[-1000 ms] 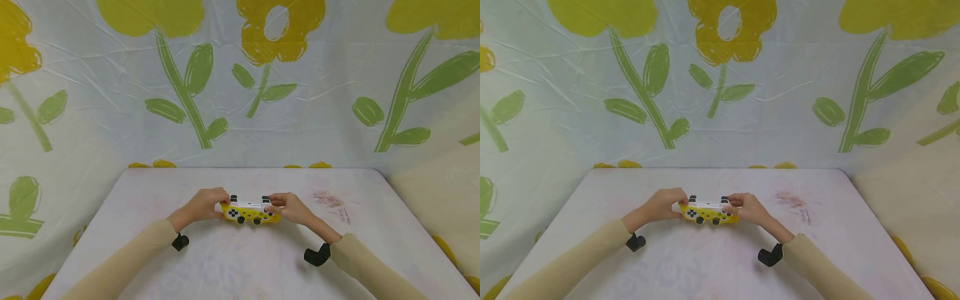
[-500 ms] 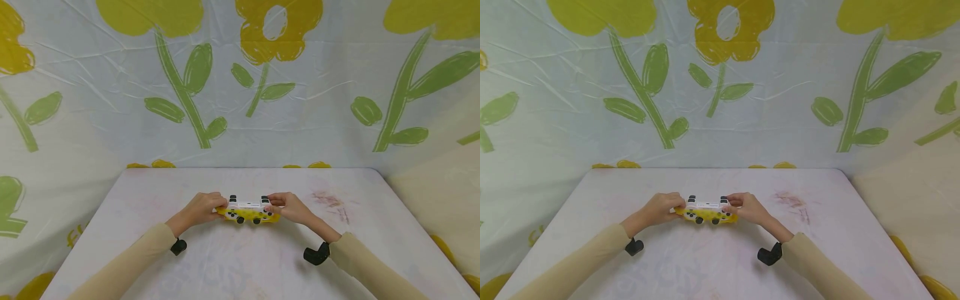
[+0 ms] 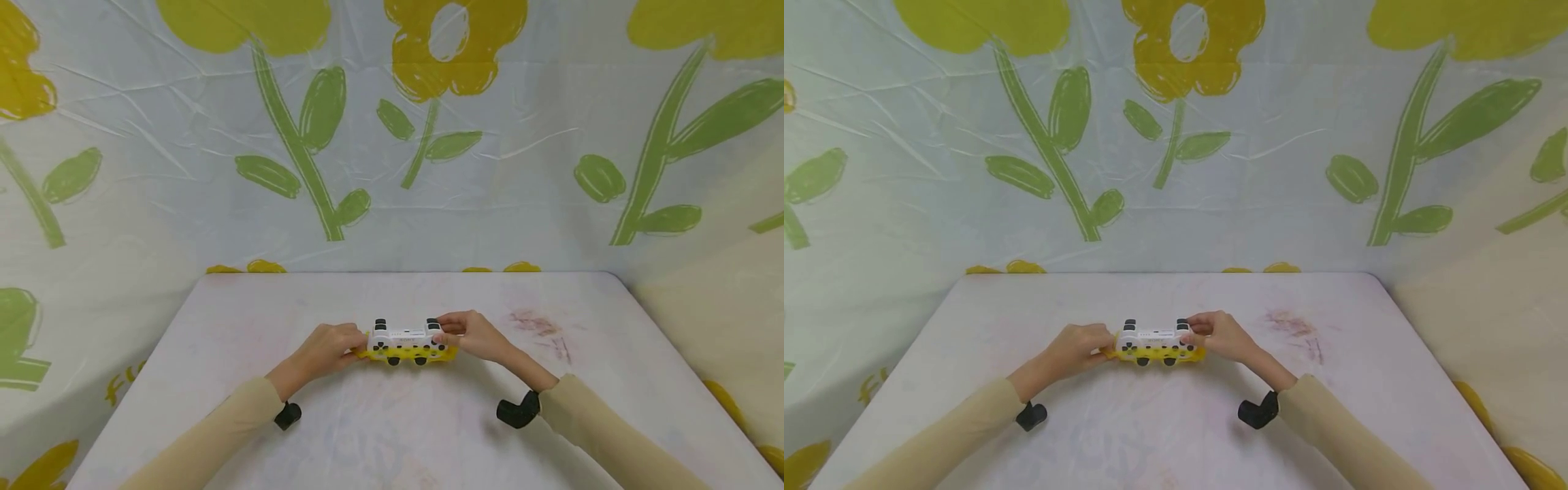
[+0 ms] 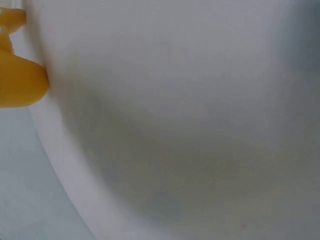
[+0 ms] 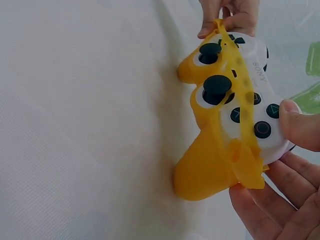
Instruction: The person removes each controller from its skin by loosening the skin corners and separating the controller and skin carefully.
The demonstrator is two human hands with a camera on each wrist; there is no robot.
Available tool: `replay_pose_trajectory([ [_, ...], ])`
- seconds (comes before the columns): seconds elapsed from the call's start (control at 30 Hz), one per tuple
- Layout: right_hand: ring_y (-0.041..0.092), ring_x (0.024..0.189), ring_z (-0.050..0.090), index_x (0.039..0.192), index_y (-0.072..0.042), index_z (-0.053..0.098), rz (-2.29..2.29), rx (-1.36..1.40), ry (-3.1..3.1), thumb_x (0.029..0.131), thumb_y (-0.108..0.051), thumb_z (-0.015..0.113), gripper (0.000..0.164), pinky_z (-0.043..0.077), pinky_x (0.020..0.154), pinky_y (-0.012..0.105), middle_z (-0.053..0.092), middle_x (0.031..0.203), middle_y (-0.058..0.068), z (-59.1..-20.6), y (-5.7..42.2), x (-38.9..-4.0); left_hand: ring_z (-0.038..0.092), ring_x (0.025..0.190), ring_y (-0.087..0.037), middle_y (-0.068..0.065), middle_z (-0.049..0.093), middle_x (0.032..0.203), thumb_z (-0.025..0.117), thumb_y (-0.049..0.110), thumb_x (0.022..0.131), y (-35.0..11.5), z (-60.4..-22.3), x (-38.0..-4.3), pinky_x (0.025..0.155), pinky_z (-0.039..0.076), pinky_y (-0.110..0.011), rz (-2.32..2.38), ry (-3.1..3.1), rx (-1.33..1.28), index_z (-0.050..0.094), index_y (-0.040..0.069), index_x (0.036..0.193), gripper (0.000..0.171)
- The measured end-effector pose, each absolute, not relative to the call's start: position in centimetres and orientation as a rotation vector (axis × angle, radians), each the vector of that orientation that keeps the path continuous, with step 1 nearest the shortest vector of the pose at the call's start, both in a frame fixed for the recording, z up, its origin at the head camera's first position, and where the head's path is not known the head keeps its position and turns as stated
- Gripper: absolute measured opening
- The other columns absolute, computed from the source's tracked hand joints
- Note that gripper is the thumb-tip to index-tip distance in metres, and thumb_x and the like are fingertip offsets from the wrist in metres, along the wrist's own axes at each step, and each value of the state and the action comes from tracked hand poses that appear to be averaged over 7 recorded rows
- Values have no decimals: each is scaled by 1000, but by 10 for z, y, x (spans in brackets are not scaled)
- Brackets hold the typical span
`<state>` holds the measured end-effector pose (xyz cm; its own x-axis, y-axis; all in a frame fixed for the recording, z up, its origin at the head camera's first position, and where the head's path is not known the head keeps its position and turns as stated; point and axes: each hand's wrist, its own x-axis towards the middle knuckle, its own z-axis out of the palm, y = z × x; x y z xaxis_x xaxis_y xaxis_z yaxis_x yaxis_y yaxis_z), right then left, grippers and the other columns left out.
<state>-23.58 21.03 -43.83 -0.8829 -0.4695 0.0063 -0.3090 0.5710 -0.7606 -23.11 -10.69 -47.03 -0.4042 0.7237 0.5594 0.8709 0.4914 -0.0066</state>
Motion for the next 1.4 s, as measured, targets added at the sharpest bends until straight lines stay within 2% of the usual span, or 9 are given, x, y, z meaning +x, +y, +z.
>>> replay_pose_trajectory([
  [0.17,29,100,69,122,8,60,-1214,-661,2574,90,-26,67,46,56,86,40,69,111,21,-437,208,-237,41,61,-2,8,53,68,84,12,71,-110,-475,-229,50,35,-11,-378,-2266,-1312,53,18,70,31],
  [0.37,30,100,69,122,8,60,-1184,-661,2588,91,-26,67,46,56,86,40,69,111,21,-435,208,-239,48,64,-2,8,61,74,84,14,72,-111,-478,-229,55,43,-11,-422,-2285,-1319,58,17,74,26],
  [0.57,32,102,68,124,9,58,-1200,-639,2599,91,-23,66,47,55,87,42,68,113,23,-434,209,-241,57,68,-3,9,65,78,81,29,76,-114,-478,-229,58,46,-11,-488,-2378,-1278,64,19,79,19],
  [0.73,35,105,66,126,10,56,-1228,-603,2598,92,-22,65,48,55,89,43,66,116,25,-434,209,-242,60,73,-1,10,67,80,75,25,84,-114,-478,-233,67,53,-22,-793,-2527,-1176,67,20,82,10],
  [0.8,34,106,66,126,10,56,-1256,-595,2572,92,-22,66,48,55,89,42,66,117,25,-434,208,-243,61,74,-1,9,69,78,76,20,83,-114,-477,-235,70,55,-28,-961,-2547,-1125,68,18,81,8],
  [0.87,34,106,66,127,10,55,-1276,-585,2552,92,-22,66,48,55,89,41,66,117,25,-434,206,-243,62,72,-1,8,71,76,79,17,79,-114,-475,-237,66,54,-30,-1090,-2530,-1073,71,17,78,8],
  [1.07,35,107,66,128,11,54,-1275,-580,2550,92,-20,65,49,54,89,43,65,118,26,-432,202,-243,61,65,3,7,73,71,84,18,72,-112,-469,-239,50,41,-16,-1212,-2459,-977,75,18,72,9],
  [1.3,36,110,64,129,9,54,-1207,-569,2600,91,-26,66,53,52,92,46,65,120,25,-434,202,-243,63,65,1,8,72,69,87,22,68,-109,-462,-241,55,48,-18,-1329,-2620,-759,75,20,70,13],
  [1.4,37,110,63,130,9,54,-1184,-565,2619,91,-28,66,55,52,93,47,64,121,25,-435,203,-243,66,66,-3,5,72,71,88,21,66,-106,-459,-244,60,51,-19,-1443,-2719,-638,74,17,72,16],
])
